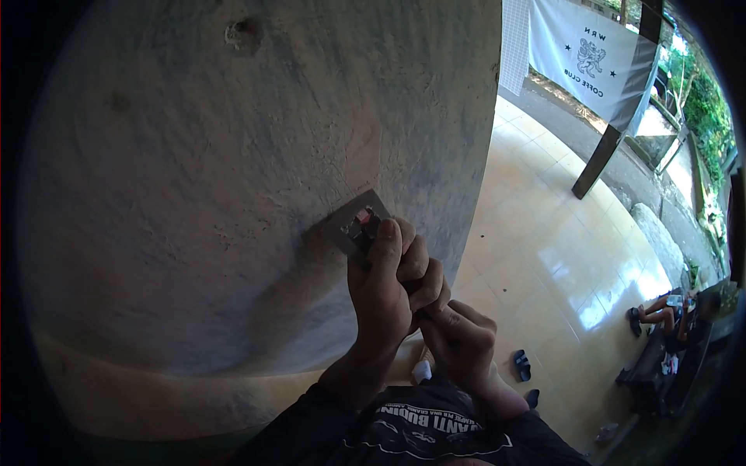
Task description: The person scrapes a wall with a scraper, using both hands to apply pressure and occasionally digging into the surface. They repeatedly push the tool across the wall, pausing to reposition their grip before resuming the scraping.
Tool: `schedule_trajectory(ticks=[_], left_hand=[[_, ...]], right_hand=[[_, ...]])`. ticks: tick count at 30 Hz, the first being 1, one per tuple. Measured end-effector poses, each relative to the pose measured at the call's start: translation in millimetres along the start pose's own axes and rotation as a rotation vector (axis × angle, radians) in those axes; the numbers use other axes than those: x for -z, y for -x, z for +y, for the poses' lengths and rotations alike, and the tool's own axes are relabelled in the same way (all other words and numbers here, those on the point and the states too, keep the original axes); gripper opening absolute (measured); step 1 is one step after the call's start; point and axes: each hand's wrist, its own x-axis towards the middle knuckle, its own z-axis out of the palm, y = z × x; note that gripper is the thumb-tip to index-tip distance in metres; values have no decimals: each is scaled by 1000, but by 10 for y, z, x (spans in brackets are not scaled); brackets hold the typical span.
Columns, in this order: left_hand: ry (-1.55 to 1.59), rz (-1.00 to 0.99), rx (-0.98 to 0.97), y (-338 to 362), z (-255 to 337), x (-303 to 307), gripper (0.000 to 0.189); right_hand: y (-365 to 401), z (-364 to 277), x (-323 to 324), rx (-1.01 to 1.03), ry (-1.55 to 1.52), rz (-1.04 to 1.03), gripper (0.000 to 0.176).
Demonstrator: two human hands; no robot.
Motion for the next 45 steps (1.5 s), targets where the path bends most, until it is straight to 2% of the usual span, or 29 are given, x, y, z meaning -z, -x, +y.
schedule_trajectory(ticks=[3, 5, 6, 9, 15, 21, 24, 30, 37, 38, 40, 42, 45], left_hand=[[8, 2, 6, 20, -21, 24, 30], [-21, 10, 9, 18, 0, 19, 30], [-17, 15, 2, 0, 36, -10, 30], [-25, -64, -39, -86, 158, -98, 30], [-33, -4, 35, 10, 89, -22, 29], [-4, -80, -37, -97, 228, -193, 31], [25, -21, 8, -33, 201, -161, 33], [25, -62, -45, -123, 320, -346, 30], [-13, 11, -7, -56, 311, -326, 30], [-6, -25, -24, -102, 371, -379, 30], [-3, -39, -36, -204, 487, -492, 29], [-31, -158, -65, -298, 578, -610, 30], [-22, -191, -55, -310, 532, -690, 33]], right_hand=[[31, -20, 21, 18, 3, -8, 34], [11, -123, 77, -110, 2, -128, 32], [-31, -156, 84, -106, 2, -136, 32], [-166, -223, 84, -64, 0, -82, 34], [-37, -182, 77, -90, -18, -116, 34], [-260, -310, 181, -69, -34, -127, 34], [-179, -304, 171, -61, -43, -120, 35], [-382, -417, 275, -69, -9, -149, 37], [-309, -421, 235, -44, -21, -113, 34], [-352, -453, 225, -46, -28, -119, 34], [-564, -506, 212, 101, -34, 33, 28], [-689, -567, 228, 93, -91, 100, 29], [-624, -528, 308, 61, -78, 83, 32]])
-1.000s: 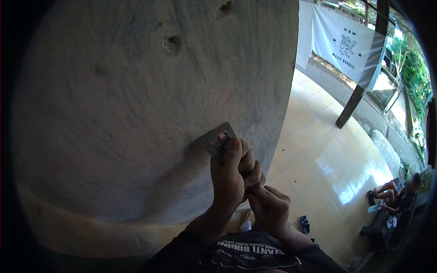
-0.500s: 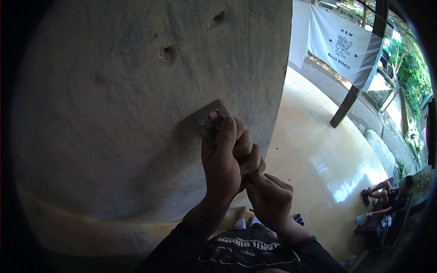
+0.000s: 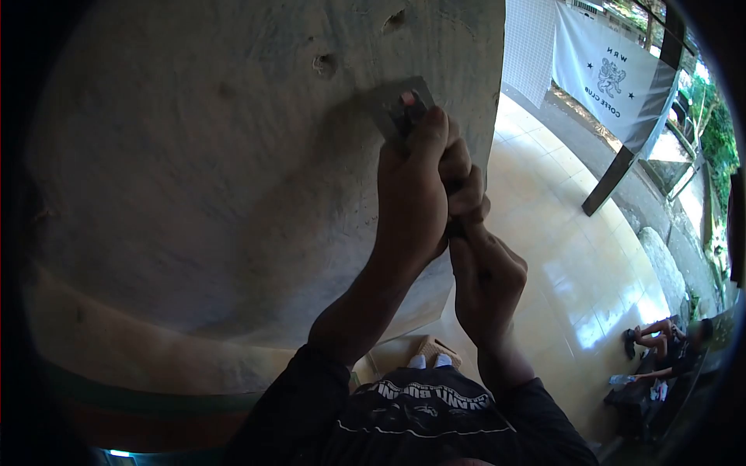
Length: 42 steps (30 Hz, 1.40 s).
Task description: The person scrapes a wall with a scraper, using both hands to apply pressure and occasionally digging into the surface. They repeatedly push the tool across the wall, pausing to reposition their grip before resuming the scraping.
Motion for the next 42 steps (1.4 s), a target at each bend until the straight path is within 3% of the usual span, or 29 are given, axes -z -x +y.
schedule_trajectory(ticks=[3, 5, 7, 17, 20, 24, 29, 31, 34, 36, 42], left_hand=[[21, 57, 49, 222, -211, 143, 31], [38, 56, 82, 362, -422, 404, 31], [34, 151, 138, 517, -586, 579, 30], [45, 198, 146, 757, -876, 1024, 31], [46, 187, 165, 734, -907, 1051, 31], [30, 176, 129, 666, -777, 966, 33], [59, 193, 166, 706, -757, 991, 35], [29, 207, 165, 681, -713, 948, 34], [3, 208, 133, 672, -726, 902, 32], [17, 216, 162, 705, -726, 927, 33], [44, 168, 186, 664, -686, 908, 33]], right_hand=[[218, 149, 9, 26, 45, -22, 31], [438, 216, -56, -69, 32, -57, 14], [652, 354, -125, -68, 30, -67, 17], [1097, 744, -317, -153, 46, -182, 19], [1152, 839, -337, -116, 59, -144, 33], [1041, 789, -384, -72, 25, -107, 33], [1101, 781, -386, -58, 19, -141, 30], [1037, 704, -362, -153, -15, -211, 26], [1030, 711, -378, -54, 7, -89, 31], [1092, 676, -322, -175, 19, -203, 23], [985, 600, -333, -209, -10, -185, 19]])
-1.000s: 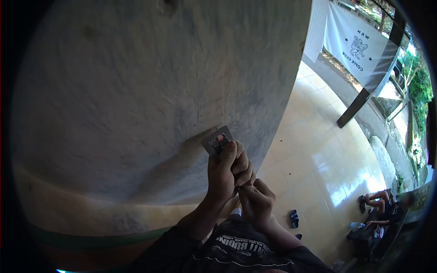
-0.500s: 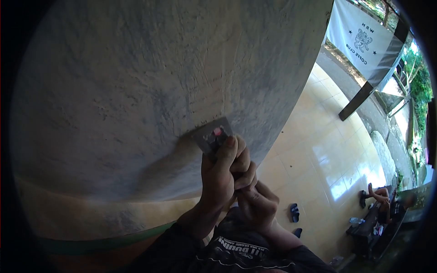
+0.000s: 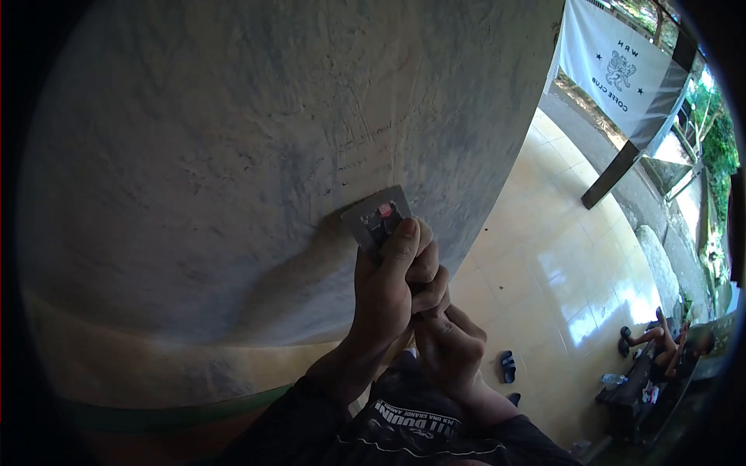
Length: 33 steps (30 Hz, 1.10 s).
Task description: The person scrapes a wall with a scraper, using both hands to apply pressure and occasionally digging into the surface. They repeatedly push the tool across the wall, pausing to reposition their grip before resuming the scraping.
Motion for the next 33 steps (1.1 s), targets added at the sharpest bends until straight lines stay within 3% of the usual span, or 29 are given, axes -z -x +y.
schedule_trajectory(ticks=[11, 26, 33], left_hand=[[12, 4, -1, 2, -27, 14, 31], [-31, 32, -61, -32, -32, -63, 32], [-13, 45, -4, -41, -16, -109, 32]], right_hand=[[70, -16, 20, 47, 39, -18, 33], [7, -15, 53, 8, 23, -8, 31], [-22, -52, 68, -14, 48, 5, 32]])
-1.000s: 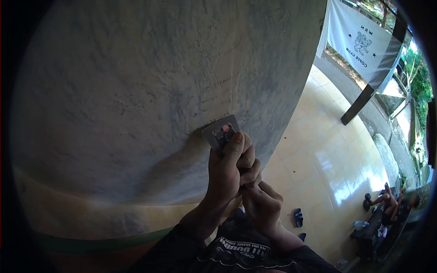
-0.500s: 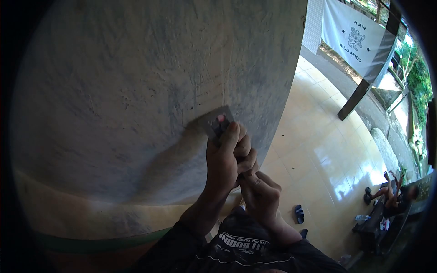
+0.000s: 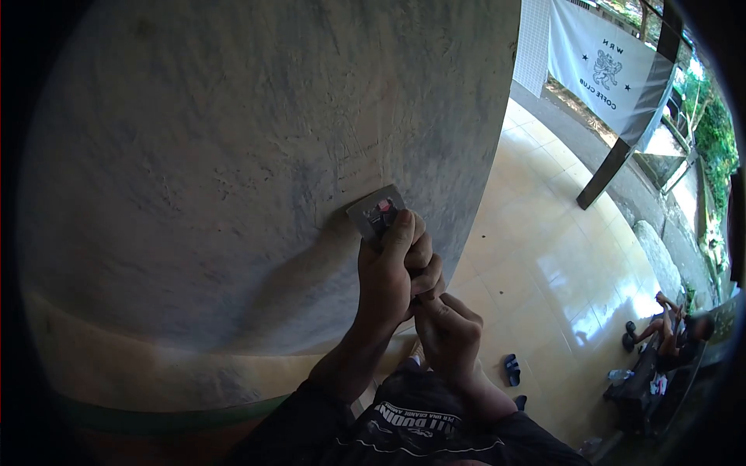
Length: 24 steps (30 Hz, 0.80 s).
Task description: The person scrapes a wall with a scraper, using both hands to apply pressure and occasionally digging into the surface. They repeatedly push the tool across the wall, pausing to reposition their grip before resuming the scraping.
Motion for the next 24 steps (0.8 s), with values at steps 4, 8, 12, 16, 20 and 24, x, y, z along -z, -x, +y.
schedule_trajectory(ticks=[4, 8, 12, 16, 20, 24], left_hand=[[3, -2, 0, 33, -44, 67, 32], [6, -14, 39, -3, -35, 96, 32], [-3, -21, 33, 0, -38, 136, 33], [10, -45, 50, -3, -32, 163, 33], [-29, -73, 41, -35, 68, 72, 33], [-14, -50, 71, -2, -8, 180, 33]], right_hand=[[60, 29, -17, -8, -11, -17, 33], [49, 59, -45, 28, 1, -3, 34], [68, 15, -43, -14, -5, -18, 33], [101, 45, -114, 16, -17, 12, 31], [30, 10, -107, -12, -10, 16, 31], [92, 34, -144, 17, -15, 12, 33]])
